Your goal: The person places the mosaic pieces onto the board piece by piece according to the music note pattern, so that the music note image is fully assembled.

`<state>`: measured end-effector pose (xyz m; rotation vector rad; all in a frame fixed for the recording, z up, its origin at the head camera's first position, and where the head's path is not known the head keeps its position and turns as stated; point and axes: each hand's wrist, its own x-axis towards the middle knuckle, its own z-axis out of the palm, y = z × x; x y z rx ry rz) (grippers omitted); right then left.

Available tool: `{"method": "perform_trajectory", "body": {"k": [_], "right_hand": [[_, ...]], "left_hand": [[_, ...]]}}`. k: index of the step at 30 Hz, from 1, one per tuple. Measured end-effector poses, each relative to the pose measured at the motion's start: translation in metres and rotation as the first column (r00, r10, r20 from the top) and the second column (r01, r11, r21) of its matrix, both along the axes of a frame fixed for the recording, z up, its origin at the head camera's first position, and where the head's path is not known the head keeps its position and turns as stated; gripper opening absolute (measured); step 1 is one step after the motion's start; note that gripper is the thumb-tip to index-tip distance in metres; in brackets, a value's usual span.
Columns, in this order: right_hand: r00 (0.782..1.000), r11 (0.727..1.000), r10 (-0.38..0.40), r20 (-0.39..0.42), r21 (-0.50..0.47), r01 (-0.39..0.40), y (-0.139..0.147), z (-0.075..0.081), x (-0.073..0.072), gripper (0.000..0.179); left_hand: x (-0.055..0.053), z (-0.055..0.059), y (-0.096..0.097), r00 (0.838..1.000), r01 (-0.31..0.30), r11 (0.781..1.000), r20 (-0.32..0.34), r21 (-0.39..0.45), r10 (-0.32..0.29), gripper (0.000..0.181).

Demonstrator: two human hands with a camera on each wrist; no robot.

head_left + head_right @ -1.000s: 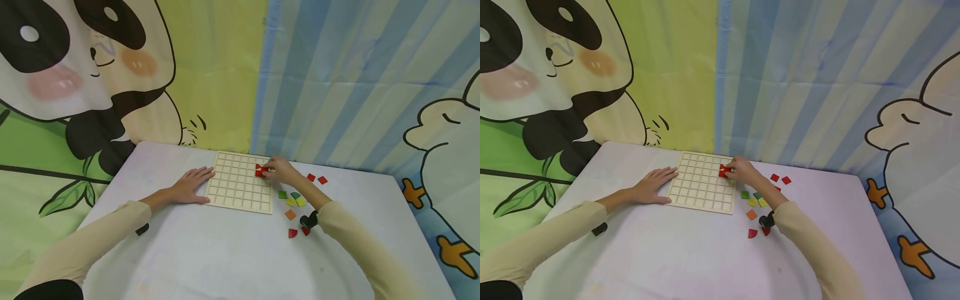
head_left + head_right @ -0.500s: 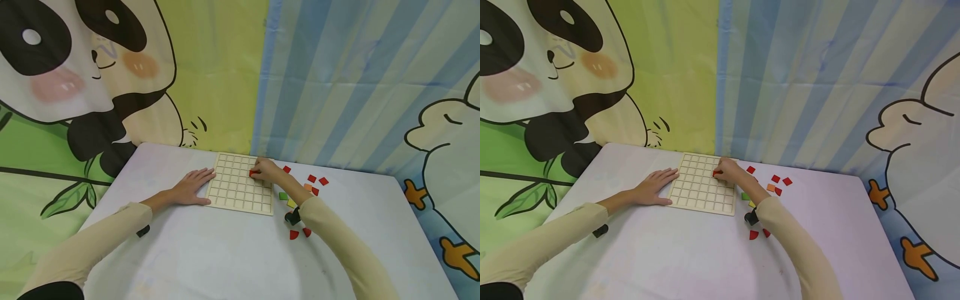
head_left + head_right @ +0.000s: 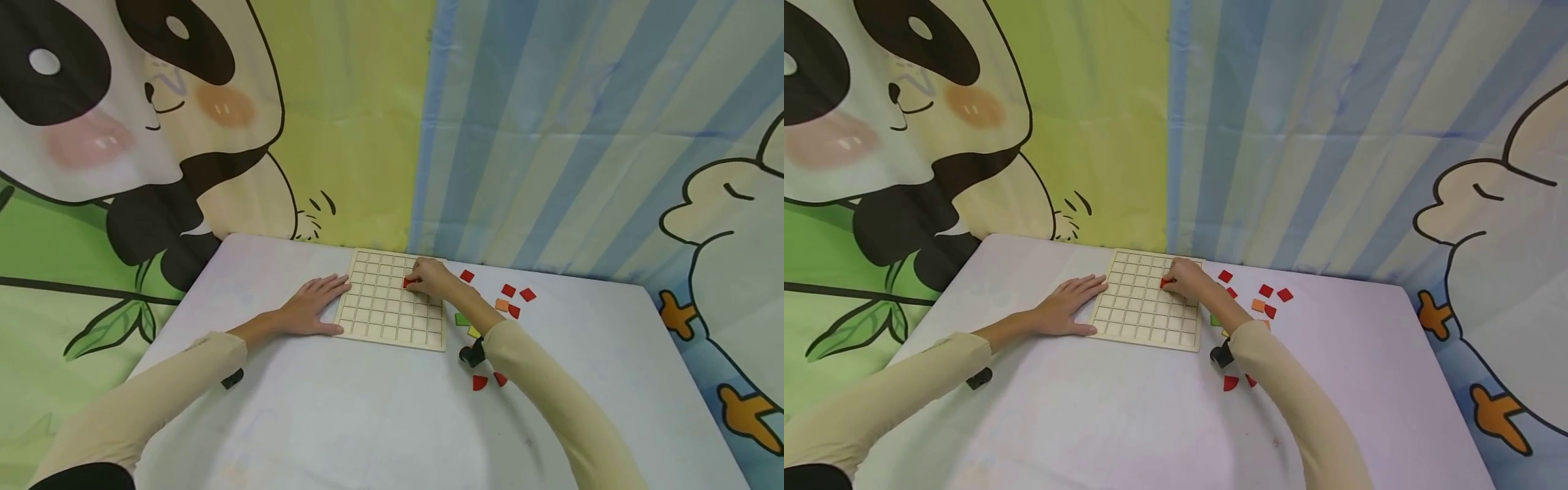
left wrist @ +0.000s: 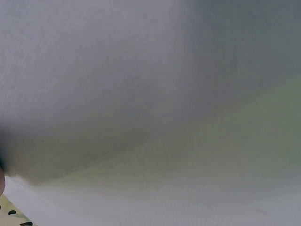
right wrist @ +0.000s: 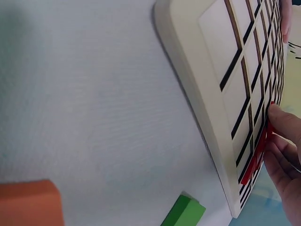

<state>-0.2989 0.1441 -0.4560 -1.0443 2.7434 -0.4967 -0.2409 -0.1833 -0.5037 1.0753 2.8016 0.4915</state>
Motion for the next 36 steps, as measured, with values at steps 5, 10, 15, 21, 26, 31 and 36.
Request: {"method": "perform_trajectory", "body": {"k": [5,10,15,21,26,31,36], "right_hand": [[1.0,0.999,0.004,-0.024,0.042,-0.003,-0.003,0.001,0.001,0.021],[0.998,0.999,-0.001,-0.065,0.051,0.004,-0.006,0.002,0.004,0.019],[0.99,0.995,0.011,-0.142,0.095,0.003,-0.011,0.002,0.008,0.014],[0.99,0.987,0.027,-0.142,0.163,-0.004,-0.016,0.007,0.013,0.012],[0.995,0.987,-0.062,-0.081,0.141,0.073,-0.002,0.023,0.017,0.029],[0.981,0.97,-0.19,-0.029,0.146,0.192,0.035,0.04,0.014,0.042],[0.956,0.944,-0.294,0.016,0.164,0.287,0.076,0.043,0.013,0.046]], "left_hand": [[-0.001,-0.001,0.0,1.0,-0.001,1.0,0.005,-0.006,0.001,0.098],[-0.005,-0.006,-0.002,1.0,0.0,1.0,-0.008,-0.016,0.0,0.098],[-0.005,-0.008,-0.002,1.0,0.003,1.0,0.004,-0.003,-0.003,0.098],[-0.004,-0.007,-0.003,1.0,-0.003,1.0,0.017,0.003,0.003,0.099],[-0.003,-0.014,-0.003,1.0,0.02,1.0,-0.012,-0.007,-0.02,0.098],[-0.003,-0.013,-0.002,1.0,0.016,1.0,0.01,-0.011,-0.016,0.099],[-0.003,-0.006,-0.002,1.0,0.002,1.0,0.01,-0.01,-0.002,0.098]]}}
